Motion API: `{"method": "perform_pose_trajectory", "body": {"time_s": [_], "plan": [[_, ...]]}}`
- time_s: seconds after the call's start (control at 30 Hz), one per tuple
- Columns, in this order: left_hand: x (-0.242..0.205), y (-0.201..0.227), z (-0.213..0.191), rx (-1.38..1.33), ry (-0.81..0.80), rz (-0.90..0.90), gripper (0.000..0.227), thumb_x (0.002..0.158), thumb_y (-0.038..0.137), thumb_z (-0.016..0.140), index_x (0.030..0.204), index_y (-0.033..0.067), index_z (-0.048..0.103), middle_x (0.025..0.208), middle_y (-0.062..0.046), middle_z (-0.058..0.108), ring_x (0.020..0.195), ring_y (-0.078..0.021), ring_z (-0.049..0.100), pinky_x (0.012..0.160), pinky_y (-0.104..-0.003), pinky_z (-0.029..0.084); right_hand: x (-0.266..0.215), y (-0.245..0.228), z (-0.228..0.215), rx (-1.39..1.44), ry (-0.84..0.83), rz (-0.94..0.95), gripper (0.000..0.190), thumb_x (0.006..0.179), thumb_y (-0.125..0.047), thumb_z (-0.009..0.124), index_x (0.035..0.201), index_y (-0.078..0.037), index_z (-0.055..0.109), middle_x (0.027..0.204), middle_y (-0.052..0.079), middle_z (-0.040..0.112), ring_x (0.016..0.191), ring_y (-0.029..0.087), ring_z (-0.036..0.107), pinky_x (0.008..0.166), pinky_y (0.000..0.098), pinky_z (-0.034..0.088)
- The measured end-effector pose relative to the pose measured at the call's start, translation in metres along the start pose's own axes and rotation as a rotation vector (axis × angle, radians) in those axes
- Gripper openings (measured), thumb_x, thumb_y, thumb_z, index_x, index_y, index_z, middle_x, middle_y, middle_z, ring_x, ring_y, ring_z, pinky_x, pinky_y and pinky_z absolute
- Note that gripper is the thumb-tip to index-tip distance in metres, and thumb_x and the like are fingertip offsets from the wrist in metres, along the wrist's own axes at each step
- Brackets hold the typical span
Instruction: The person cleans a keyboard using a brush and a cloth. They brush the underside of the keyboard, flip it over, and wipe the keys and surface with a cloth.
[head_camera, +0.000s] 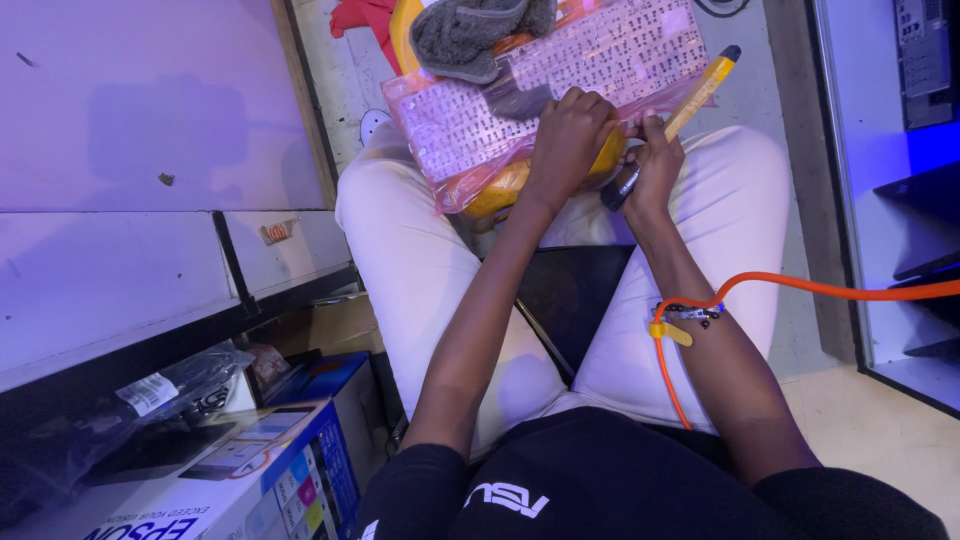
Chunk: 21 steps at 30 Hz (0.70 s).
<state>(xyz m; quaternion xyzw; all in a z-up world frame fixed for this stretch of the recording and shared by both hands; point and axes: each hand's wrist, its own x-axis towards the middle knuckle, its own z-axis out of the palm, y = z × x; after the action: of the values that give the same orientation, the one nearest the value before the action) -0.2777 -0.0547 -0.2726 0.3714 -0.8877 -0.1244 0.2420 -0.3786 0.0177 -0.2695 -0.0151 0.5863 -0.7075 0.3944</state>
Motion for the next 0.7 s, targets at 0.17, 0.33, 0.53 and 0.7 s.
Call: {"method": "perform_pose_trajectory", "body": {"time_s": [0.17,0.33,0.53,0.7], "plan": [[0.0,0.003,-0.001,0.023,-0.006,0.007,0.009,0.088,0.026,0.073,0.089,0.0171,0.071,0.091,0.002,0.069,0.094,-0.0231,0.062,0.071,-0.041,0.047,-0.008,-0.012,0.006,-0.087,0.095,0.02,0.023,0.09,-0.03,0.071,0.082,-0.01,0.062,0.074,0.007,0.071,0.045,0.009,0.05,0.044,0.0223,0.038],[0.0,0.004,0.004,-0.033,-0.033,-0.046,0.008,0.086,0.024,0.073,0.089,0.0176,0.069,0.091,0.001,0.07,0.095,-0.0243,0.062,0.073,-0.044,0.046,-0.001,0.004,-0.003,-0.09,0.017,-0.054,0.007,0.091,-0.011,0.073,0.085,-0.01,0.068,0.075,0.001,0.065,0.05,0.007,0.048,0.05,0.0203,0.04],[-0.001,0.006,0.004,-0.027,-0.058,-0.052,0.013,0.085,0.025,0.076,0.09,0.0174,0.067,0.093,0.001,0.068,0.096,-0.0249,0.061,0.074,-0.043,0.047,-0.001,0.007,-0.005,-0.159,0.004,-0.123,0.005,0.088,-0.005,0.069,0.085,-0.009,0.069,0.074,0.001,0.066,0.053,0.007,0.051,0.051,0.0206,0.043],[0.0,0.006,0.003,-0.113,-0.081,-0.026,0.012,0.086,0.024,0.074,0.09,0.0168,0.065,0.094,0.001,0.067,0.095,-0.0264,0.06,0.073,-0.044,0.046,-0.004,0.001,-0.001,-0.156,0.071,-0.065,0.012,0.083,-0.013,0.065,0.073,-0.012,0.058,0.067,0.003,0.061,0.049,0.008,0.049,0.048,0.0233,0.037]]}}
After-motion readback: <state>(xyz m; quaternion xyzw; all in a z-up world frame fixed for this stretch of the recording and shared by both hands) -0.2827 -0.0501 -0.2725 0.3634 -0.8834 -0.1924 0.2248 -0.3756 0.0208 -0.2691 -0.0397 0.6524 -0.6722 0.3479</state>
